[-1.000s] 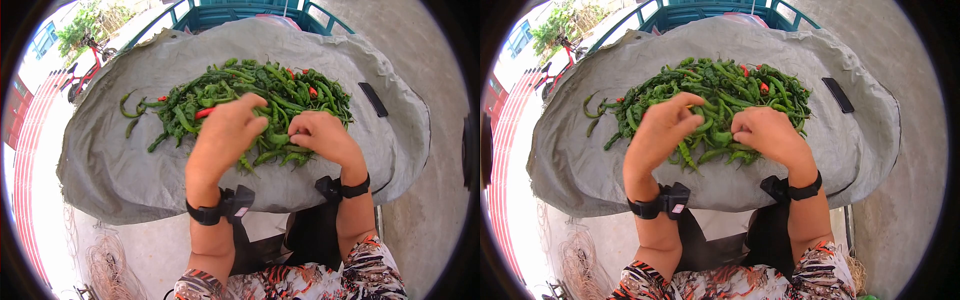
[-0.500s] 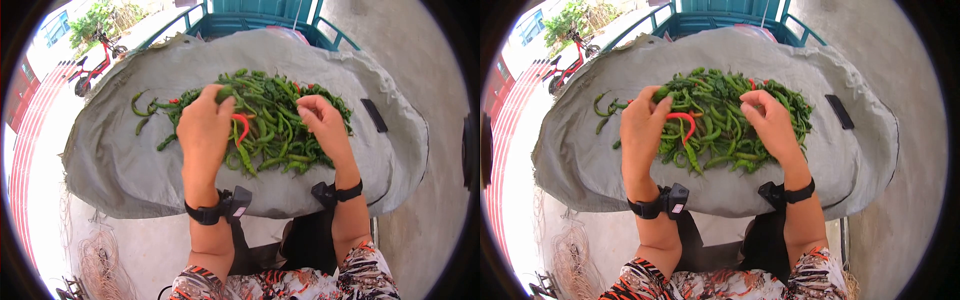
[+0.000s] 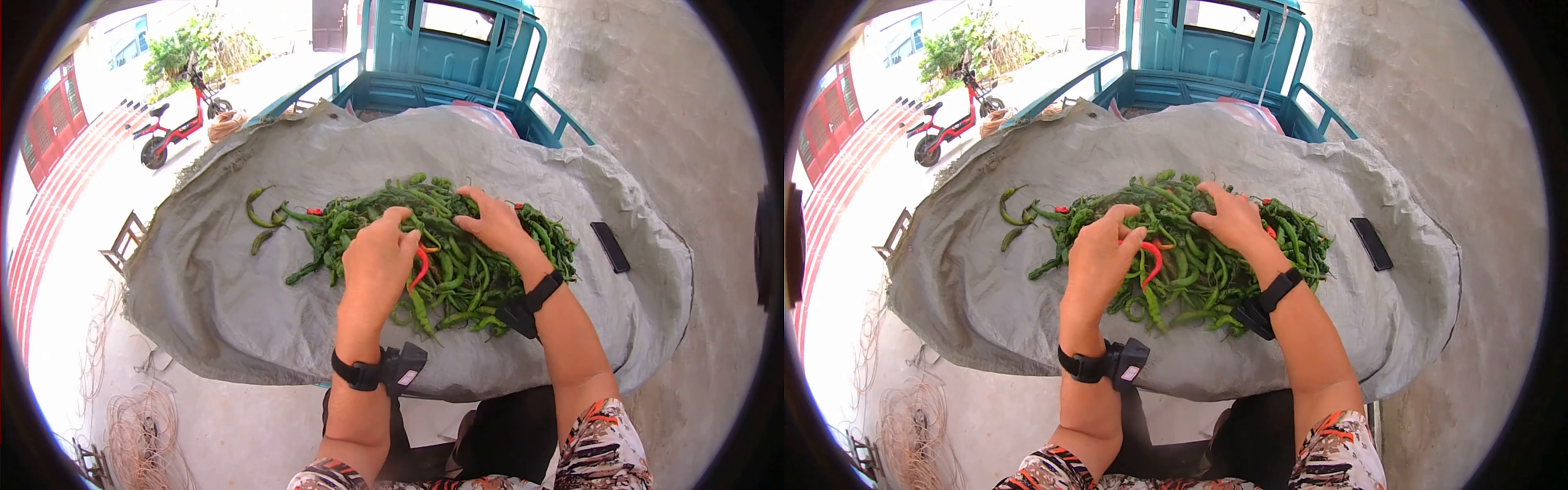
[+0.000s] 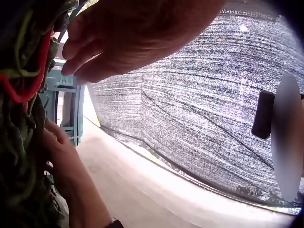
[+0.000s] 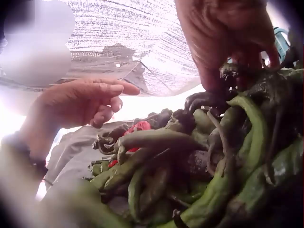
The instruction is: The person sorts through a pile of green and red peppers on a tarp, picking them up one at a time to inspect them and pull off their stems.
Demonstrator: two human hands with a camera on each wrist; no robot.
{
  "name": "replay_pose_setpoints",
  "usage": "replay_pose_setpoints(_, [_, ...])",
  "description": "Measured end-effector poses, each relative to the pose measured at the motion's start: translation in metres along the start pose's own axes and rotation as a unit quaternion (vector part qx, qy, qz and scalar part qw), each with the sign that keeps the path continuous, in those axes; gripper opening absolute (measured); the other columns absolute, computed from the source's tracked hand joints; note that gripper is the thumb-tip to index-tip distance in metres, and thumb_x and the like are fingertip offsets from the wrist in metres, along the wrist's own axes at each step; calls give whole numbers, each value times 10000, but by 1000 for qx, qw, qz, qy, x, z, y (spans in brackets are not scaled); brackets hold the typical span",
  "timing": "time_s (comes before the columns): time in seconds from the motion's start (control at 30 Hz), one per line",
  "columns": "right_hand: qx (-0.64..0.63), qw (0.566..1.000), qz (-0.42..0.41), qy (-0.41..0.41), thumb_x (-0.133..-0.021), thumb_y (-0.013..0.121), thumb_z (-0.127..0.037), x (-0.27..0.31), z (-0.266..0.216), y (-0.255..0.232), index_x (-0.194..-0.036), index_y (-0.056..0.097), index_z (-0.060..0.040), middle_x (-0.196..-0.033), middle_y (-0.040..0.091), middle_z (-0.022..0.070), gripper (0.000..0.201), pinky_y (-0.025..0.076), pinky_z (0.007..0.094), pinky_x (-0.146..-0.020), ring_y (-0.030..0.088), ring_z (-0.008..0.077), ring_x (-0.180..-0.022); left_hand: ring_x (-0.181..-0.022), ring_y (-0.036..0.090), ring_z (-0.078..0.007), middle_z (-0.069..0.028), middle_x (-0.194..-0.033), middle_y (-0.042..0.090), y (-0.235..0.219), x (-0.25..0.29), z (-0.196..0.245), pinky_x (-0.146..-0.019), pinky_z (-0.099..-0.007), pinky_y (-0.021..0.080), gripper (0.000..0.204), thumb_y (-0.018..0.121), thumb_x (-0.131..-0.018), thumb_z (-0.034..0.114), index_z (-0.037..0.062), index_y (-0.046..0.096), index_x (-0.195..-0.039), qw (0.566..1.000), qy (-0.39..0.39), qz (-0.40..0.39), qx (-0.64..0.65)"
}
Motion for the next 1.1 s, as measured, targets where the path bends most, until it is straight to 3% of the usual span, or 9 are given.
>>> replay_pose_setpoints(0.13, [-104,994,-12,-21,-807,739,-254,18,-9,-9,-1266,588,-148,-1121,689,156,495,474,424,-929,642,328,-1056,-801,690,-301,-139,-841,722,12,-1,-3,-710,-388,504,333,641,-889,212,33,651,-1170,999,26,-17,12])
replay_pose_setpoints(0.23, [-184,982,29,-19,-806,721,-175,42,-19,-30,-1206,619,-109,-1103,683,107,418,468,363,-934,640,252,-1031,-772,678,-293,-145,-845,718,19,-1,2,-714,-380,502,334,645,-887,209,18,645,-1161,998,42,-30,35])
replay_pose_setpoints(0.43, [-314,943,100,-51,-823,677,-47,90,-34,-56,-1186,618,-65,-1128,662,61,368,443,303,-955,615,176,-1055,-650,585,-136,-67,-763,656,43,1,10,-600,-284,466,312,692,-882,166,8,653,-1148,980,63,-101,163])
replay_pose_setpoints(0.53, [-271,954,116,-53,-813,685,-26,109,-43,-59,-1170,619,-54,-1133,668,75,364,448,314,-965,616,206,-1088,-639,551,-84,-16,-743,607,52,5,28,-562,-247,436,281,694,-904,169,11,661,-1134,951,62,-145,267])
replay_pose_setpoints(0.63, [-217,961,149,-82,-794,704,-19,120,-48,-56,-1150,625,-63,-1132,673,87,368,458,346,-961,619,251,-1090,-628,534,-75,-1,-748,595,67,10,42,-561,-240,428,256,680,-930,185,10,661,-1116,937,69,-196,282])
replay_pose_setpoints(0.67, [-211,960,154,-97,-775,717,-15,121,-47,-54,-1137,630,-68,-1123,675,94,376,466,376,-950,620,292,-1069,-619,526,-69,-5,-744,602,68,11,46,-555,-237,424,210,639,-954,174,3,655,-1075,937,78,-194,281])
replay_pose_setpoints(0.87, [-148,960,194,-140,-787,724,-37,129,-52,-58,-1132,645,-68,-1105,682,81,356,467,377,-940,624,286,-1050,-600,538,-62,-2,-738,621,68,5,33,-532,-217,405,196,543,-1002,198,34,645,-968,939,12,-136,315])
replay_pose_setpoints(1.0, [-279,940,188,-53,-859,685,-71,125,-24,-51,-1064,670,-49,-1022,700,77,206,478,321,-881,647,219,-984,-560,544,-80,-30,-697,629,33,1,25,-520,-243,428,219,543,-1000,198,9,643,-953,952,-17,-12,307])
replay_pose_setpoints(1.1, [-316,935,158,-33,-896,665,-98,123,-13,-41,-1057,670,-49,-996,699,59,168,481,300,-858,651,186,-958,-554,543,-82,-38,-695,626,1,-1,11,-522,-259,440,214,560,-994,187,-9,635,-953,957,-9,52,286])
Point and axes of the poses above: each hand's wrist, its own x-axis away from the middle knuckle, its own y-axis out of the palm, z = x × y, the point moved 10 cm from there along -x, towards the middle knuckle
